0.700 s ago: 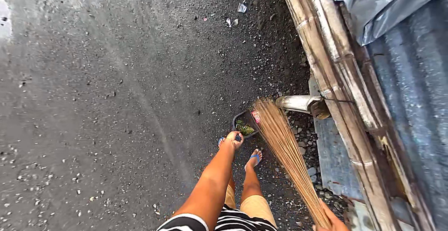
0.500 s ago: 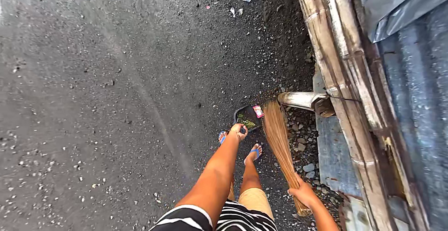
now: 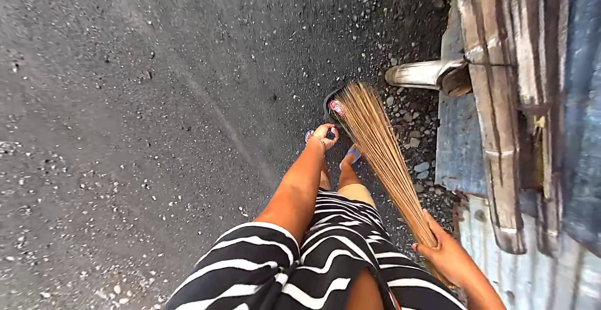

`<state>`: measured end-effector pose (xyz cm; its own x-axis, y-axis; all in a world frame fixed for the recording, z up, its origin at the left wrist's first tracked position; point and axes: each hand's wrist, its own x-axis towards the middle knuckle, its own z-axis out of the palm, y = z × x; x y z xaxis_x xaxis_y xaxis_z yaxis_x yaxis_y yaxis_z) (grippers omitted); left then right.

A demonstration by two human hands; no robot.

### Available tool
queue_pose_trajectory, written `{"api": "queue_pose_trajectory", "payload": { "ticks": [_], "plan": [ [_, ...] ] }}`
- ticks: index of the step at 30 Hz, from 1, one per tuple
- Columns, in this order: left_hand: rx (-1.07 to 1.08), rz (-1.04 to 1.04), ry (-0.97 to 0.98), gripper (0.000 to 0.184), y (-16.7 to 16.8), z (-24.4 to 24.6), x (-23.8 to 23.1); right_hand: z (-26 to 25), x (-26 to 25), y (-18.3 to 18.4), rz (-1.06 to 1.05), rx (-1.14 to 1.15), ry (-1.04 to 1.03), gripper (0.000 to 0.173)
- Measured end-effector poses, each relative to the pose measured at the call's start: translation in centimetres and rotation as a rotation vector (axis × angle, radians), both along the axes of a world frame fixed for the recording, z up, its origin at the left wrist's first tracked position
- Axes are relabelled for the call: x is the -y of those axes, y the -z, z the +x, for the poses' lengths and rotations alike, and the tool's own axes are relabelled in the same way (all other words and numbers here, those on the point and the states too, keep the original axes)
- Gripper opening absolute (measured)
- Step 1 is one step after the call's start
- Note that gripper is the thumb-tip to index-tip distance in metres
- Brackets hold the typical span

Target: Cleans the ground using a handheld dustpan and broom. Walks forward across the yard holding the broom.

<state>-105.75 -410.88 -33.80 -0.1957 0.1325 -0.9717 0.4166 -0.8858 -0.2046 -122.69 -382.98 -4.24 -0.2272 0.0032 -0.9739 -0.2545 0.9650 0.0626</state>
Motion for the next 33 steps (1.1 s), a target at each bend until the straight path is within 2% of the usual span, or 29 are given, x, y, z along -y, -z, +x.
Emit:
{"api": "queue_pose_trajectory", "payload": {
  "ticks": [4,7,13,19,25,29,33],
  "plan": [
    [-0.063,-0.039,-0.012,0.005,-3.6,2.4,2.2,0.0,0.8,-4.7,-0.104,-0.066,0.038,0.106],
    [-0.104,-0.089,-0.012,0.01,-5.3,4.0,5.3,0.0,2.9,-6.5,-0.232,-0.054,0.095,0.105],
    [-0.132,-0.112,-0.15,0.01,-9.5,6.6,13.5,0.2,10.1,-4.3,-0.46,-0.066,0.242,0.099],
    [-0.107,-0.211,-0.208,0.01,-11.3,7.2,23.5,-4.0,22.0,0.6,-0.532,-0.049,0.278,0.094],
    [-0.009,-0.242,-0.329,0.008,-11.1,3.4,35.2,-12.3,37.2,6.1,-0.547,-0.046,0.231,0.089],
    [0.049,-0.257,-0.357,0.009,-11.8,-0.1,44.1,-17.7,48.2,5.7,-0.512,-0.061,0.13,0.089],
    [0.072,-0.27,-0.351,0.01,-10.3,-2.9,53.0,-22.2,58.0,5.7,-0.482,-0.085,0.082,0.092]
  ]
}}
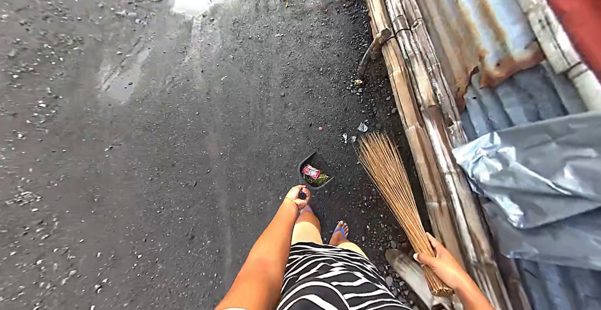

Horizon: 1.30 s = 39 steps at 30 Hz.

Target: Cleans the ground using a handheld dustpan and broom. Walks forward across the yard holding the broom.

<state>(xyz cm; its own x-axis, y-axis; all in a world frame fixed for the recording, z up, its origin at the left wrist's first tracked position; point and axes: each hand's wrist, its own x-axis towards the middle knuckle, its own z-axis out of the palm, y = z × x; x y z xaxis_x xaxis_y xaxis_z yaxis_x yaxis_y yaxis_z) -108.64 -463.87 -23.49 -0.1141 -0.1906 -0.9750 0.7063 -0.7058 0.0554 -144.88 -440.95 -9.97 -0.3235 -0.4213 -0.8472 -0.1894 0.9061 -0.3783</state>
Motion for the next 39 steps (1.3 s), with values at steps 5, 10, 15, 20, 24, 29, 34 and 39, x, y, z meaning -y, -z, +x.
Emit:
{"api": "queue_pose_trajectory", "payload": {
  "ticks": [5,10,15,20,24,29,34,39],
  "plan": [
    [0.01,0.022,0.032,0.01,3.9,-4.2,11.7,-2.8,11.3,1.4,0.038,-0.043,-0.003,0.098],
    [0.037,0.078,0.06,0.006,9.2,-8.7,21.0,-4.7,21.5,3.9,0.085,-0.086,0.002,0.096],
    [0.108,0.159,0.129,0.003,13.6,-13.2,27.0,-7.9,31.0,9.7,0.156,-0.168,-0.102,0.1],
    [0.158,0.232,0.109,0.004,16.3,-16.5,31.3,-7.4,37.4,18.2,0.397,-0.112,-0.241,0.107],
    [0.164,0.258,0.087,0.004,16.4,-17.2,34.1,-4.7,36.6,17.9,0.523,0.085,-0.418,0.107],
    [0.149,0.24,0.099,0.006,15.6,-15.9,35.2,-6.0,35.0,8.9,0.486,0.169,-0.472,0.109],
    [0.138,0.268,0.067,0.005,15.4,-15.0,34.8,-8.5,35.4,2.8,0.416,0.145,-0.435,0.105],
    [0.124,0.277,0.056,0.006,16.0,-14.7,34.5,-8.7,39.2,9.1,0.469,-0.024,-0.492,0.108]
  ]
}}
